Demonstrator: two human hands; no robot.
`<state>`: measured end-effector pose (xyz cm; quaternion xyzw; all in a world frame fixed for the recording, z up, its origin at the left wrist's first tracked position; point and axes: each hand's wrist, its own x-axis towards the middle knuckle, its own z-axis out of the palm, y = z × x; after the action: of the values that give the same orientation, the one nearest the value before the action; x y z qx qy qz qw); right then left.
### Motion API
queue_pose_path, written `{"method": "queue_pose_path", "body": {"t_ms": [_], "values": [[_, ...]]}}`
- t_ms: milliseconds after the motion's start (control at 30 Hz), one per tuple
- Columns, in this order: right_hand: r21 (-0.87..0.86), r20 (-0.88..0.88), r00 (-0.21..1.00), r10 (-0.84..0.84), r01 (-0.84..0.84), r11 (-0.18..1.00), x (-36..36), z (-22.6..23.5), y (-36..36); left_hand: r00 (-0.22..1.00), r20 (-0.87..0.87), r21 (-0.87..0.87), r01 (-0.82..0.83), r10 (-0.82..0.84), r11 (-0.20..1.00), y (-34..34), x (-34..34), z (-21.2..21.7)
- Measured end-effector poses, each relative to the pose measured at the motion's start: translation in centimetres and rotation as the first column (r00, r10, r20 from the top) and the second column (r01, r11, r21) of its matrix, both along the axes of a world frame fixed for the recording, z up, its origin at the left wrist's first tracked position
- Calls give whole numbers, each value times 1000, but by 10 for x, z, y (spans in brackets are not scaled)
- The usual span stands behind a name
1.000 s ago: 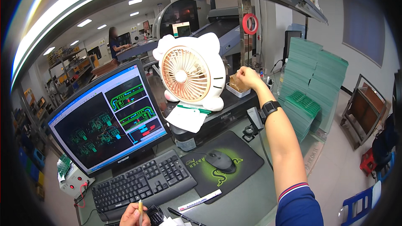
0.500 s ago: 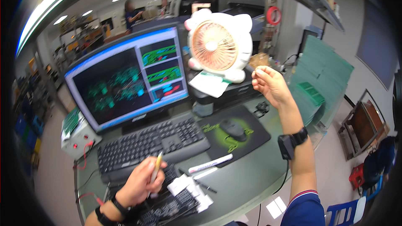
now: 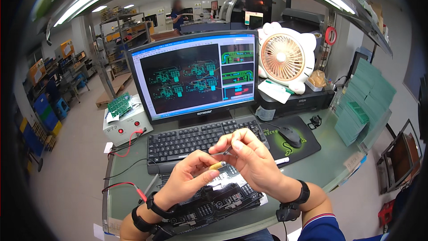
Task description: Test the electrical components of a circuit board using a multimeter and specialized testing tools while referencing a computer monitor.
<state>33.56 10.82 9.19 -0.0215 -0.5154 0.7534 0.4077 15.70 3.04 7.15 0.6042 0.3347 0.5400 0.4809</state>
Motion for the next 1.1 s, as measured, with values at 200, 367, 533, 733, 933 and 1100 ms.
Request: {"method": "queue_pose_path", "body": {"t_ms": [200,367,533,733,933,1100], "values": [[-44,23,999,-24,25,999,-6,-2,-10,994,112,21,-8,5,1000,-3,-3,-10],[-53,-30,997,67,-68,996,-8,-8,-8,995,100,34,-26,22,999,-3,-7,-12],[-37,-9,996,88,-88,995,-11,-17,-6,1000,7,1,-10,10,1000,-7,-15,-7],[-47,10,995,97,-96,994,-12,-20,-6,997,-63,-39,-41,39,998,-10,-19,-9],[-45,32,994,103,-101,994,-11,-20,-7,998,-61,-24,-12,10,1000,-11,-22,-7],[-17,43,996,78,-77,997,-14,-24,-5,995,-103,-13,3,-4,1000,-9,-25,-10]]}}
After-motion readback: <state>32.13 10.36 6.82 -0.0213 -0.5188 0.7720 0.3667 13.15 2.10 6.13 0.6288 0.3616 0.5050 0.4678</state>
